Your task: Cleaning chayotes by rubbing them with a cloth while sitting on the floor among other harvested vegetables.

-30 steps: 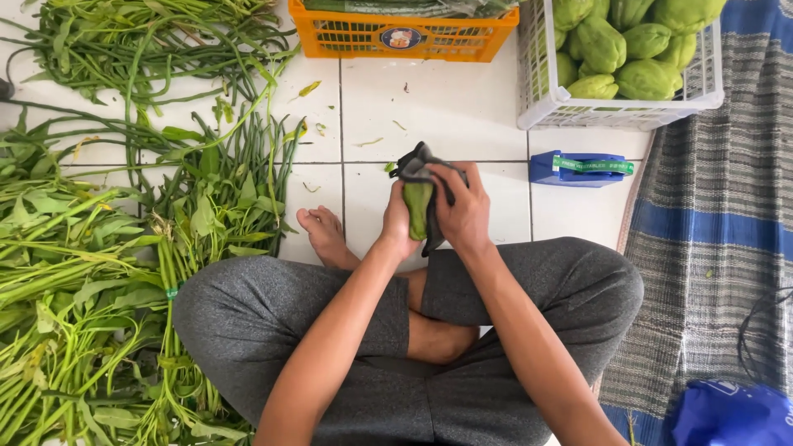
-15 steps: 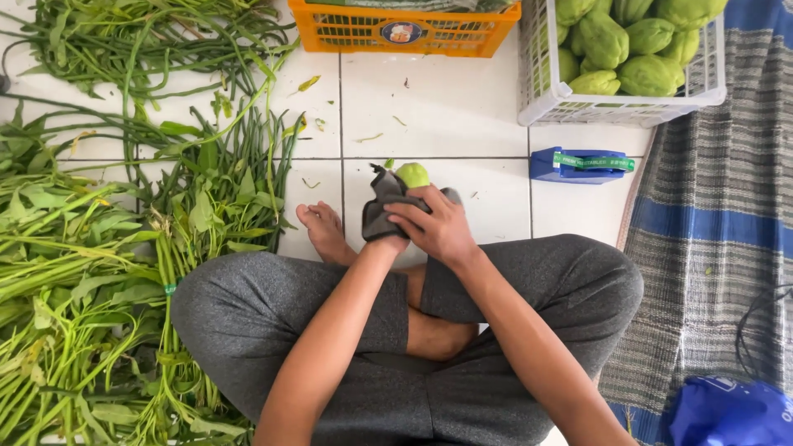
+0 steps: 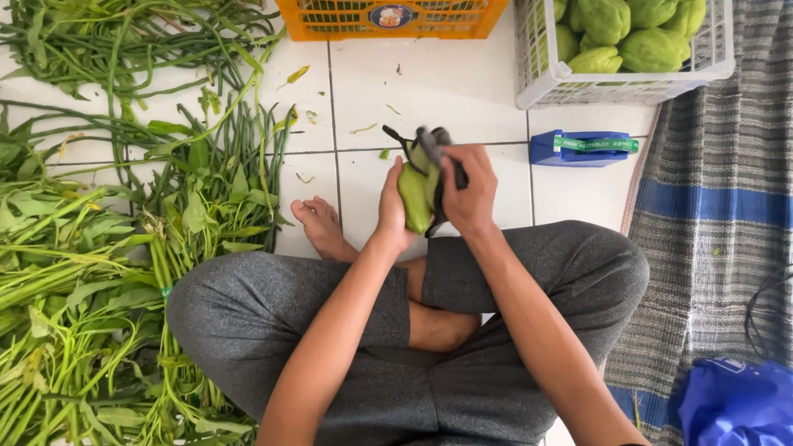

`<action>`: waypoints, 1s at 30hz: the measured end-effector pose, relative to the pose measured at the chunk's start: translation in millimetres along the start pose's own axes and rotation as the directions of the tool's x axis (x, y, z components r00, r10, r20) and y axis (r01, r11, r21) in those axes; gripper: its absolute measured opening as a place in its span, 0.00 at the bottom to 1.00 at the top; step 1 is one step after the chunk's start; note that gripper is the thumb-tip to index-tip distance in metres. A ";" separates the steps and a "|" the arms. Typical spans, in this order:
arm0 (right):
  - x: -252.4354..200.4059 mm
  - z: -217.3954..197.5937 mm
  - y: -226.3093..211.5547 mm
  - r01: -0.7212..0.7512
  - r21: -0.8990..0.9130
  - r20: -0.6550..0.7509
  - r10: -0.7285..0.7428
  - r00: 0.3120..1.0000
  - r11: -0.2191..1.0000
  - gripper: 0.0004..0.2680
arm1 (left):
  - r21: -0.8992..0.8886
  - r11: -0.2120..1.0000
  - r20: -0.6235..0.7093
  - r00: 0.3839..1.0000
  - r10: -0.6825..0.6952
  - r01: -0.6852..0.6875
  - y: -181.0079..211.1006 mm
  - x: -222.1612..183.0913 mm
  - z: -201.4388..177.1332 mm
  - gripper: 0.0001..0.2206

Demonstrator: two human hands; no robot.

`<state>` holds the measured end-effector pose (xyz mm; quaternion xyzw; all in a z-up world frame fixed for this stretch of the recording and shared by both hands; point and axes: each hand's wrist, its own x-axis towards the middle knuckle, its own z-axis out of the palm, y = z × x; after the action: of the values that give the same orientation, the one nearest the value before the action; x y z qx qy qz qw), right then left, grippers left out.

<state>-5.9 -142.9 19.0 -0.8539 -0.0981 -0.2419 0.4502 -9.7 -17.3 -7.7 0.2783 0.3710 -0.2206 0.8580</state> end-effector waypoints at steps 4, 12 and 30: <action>-17.1 6.2 -14.6 0.069 0.226 0.249 -0.126 0.960 0.972 0.06 | -0.256 0.957 0.024 0.989 0.148 -0.137 -28.6 85.5 -76.7 0.22; -12.6 5.2 -21.1 0.326 -0.095 0.257 -0.293 0.921 0.941 0.06 | -0.089 0.991 -0.084 0.992 0.092 -0.099 -20.5 49.6 -58.5 0.25; -19.9 3.3 -36.9 0.312 0.129 0.359 -0.337 0.870 0.941 0.07 | -0.148 0.965 -0.184 0.965 0.189 -0.217 -7.1 35.6 -51.8 0.22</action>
<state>-36.2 -118.0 34.1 -0.8402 -0.3325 -0.1424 0.4041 -18.1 4.5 -66.5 0.2598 0.4287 -0.0750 0.8620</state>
